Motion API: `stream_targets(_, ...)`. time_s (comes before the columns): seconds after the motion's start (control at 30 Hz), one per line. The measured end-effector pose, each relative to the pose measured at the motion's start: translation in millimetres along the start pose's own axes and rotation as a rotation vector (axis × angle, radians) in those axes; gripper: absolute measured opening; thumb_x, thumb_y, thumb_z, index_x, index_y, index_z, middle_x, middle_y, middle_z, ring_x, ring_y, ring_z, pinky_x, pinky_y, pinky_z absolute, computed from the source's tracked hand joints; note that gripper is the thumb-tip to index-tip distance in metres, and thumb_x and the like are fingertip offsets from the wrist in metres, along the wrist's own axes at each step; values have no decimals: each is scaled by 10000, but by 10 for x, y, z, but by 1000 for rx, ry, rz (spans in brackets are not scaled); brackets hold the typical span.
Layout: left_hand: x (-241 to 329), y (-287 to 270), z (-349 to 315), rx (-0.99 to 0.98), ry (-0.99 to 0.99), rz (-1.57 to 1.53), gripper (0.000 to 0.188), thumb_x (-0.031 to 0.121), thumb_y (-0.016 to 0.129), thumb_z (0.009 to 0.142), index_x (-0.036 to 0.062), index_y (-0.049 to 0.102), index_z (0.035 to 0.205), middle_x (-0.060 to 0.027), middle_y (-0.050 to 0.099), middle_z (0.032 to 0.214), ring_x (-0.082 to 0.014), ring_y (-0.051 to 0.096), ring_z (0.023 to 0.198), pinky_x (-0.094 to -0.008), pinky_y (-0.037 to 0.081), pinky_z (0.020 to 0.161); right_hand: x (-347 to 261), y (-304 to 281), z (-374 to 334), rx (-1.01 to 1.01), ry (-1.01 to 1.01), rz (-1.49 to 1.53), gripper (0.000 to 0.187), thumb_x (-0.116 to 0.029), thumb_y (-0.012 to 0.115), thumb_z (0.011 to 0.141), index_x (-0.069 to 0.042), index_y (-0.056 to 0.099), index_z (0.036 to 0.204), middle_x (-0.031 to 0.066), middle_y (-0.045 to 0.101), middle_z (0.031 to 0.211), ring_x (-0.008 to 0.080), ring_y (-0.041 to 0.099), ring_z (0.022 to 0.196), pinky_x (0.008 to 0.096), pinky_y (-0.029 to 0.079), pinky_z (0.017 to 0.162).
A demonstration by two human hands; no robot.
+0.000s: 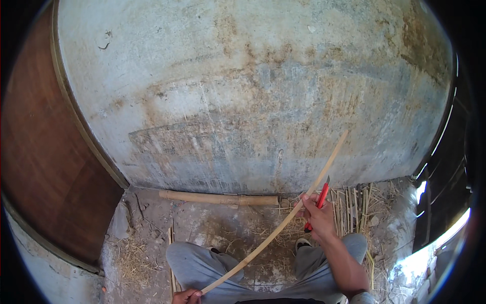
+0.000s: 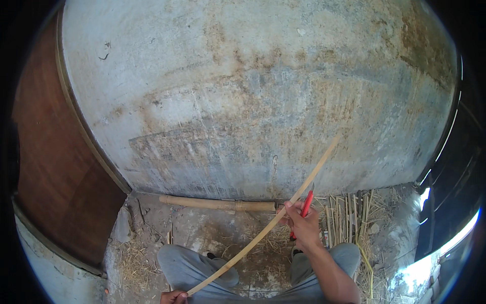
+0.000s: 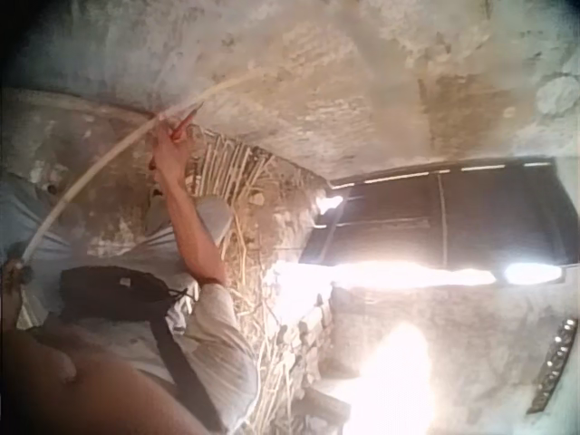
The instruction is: The person shaves a thin wooden stick using a utility knife, bends the stick by hand, and scrapes down its length with the knife.
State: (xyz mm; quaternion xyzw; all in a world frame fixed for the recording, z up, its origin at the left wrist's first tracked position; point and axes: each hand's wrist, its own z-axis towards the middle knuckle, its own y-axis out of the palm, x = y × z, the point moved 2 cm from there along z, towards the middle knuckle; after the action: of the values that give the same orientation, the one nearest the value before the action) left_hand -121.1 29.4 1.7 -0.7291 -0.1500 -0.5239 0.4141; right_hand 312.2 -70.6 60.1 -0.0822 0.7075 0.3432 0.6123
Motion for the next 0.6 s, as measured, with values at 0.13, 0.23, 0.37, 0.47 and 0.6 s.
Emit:
stream_targets(0.13, -14, -10, -17, -70, -35, -75, 226, 234, 631, 960, 20, 679, 908, -53, 584, 628, -110, 516, 585, -274, 438, 561, 184, -74, 6, 24, 82, 24, 147, -135, 674, 931, 0, 617, 929, 88, 673, 838, 152, 662, 742, 323, 585, 662)
stream_targets(0.23, 153, 39, -37, 6, -13, 51, 194, 203, 619, 964, 20, 683, 950, -59, 620, 658, -98, 541, 604, -273, 448, 563, 247, -98, -7, 80, 102, 35, 169, -140, 700, 912, 6, 616, 909, 85, 669, 833, 139, 647, 714, 313, 590, 646)
stream_targets(0.37, 234, 69, -47, -59, 50, 278, 225, 231, 607, 972, 22, 676, 1020, -93, 648, 697, -146, 597, 622, -307, 471, 575, 349, -172, 29, 116, 109, 21, 187, -158, 709, 909, 4, 616, 900, 74, 659, 822, 132, 637, 699, 302, 588, 638)
stream_targets(0.47, 240, 101, -57, -37, 135, 291, 258, 259, 572, 990, 24, 669, 1029, -117, 650, 712, -213, 624, 625, -332, 480, 585, 352, -170, 43, 73, 120, 51, 203, -185, 697, 922, -2, 611, 919, 64, 647, 822, 145, 648, 718, 311, 587, 643)
stream_targets(0.6, 54, 76, -79, -201, 64, 319, 297, 263, 496, 1020, 21, 668, 1014, -151, 658, 756, -297, 654, 664, -367, 494, 615, 316, -141, -3, 35, 174, 76, 217, -208, 683, 934, -5, 608, 942, 64, 643, 839, 159, 659, 738, 326, 590, 654)
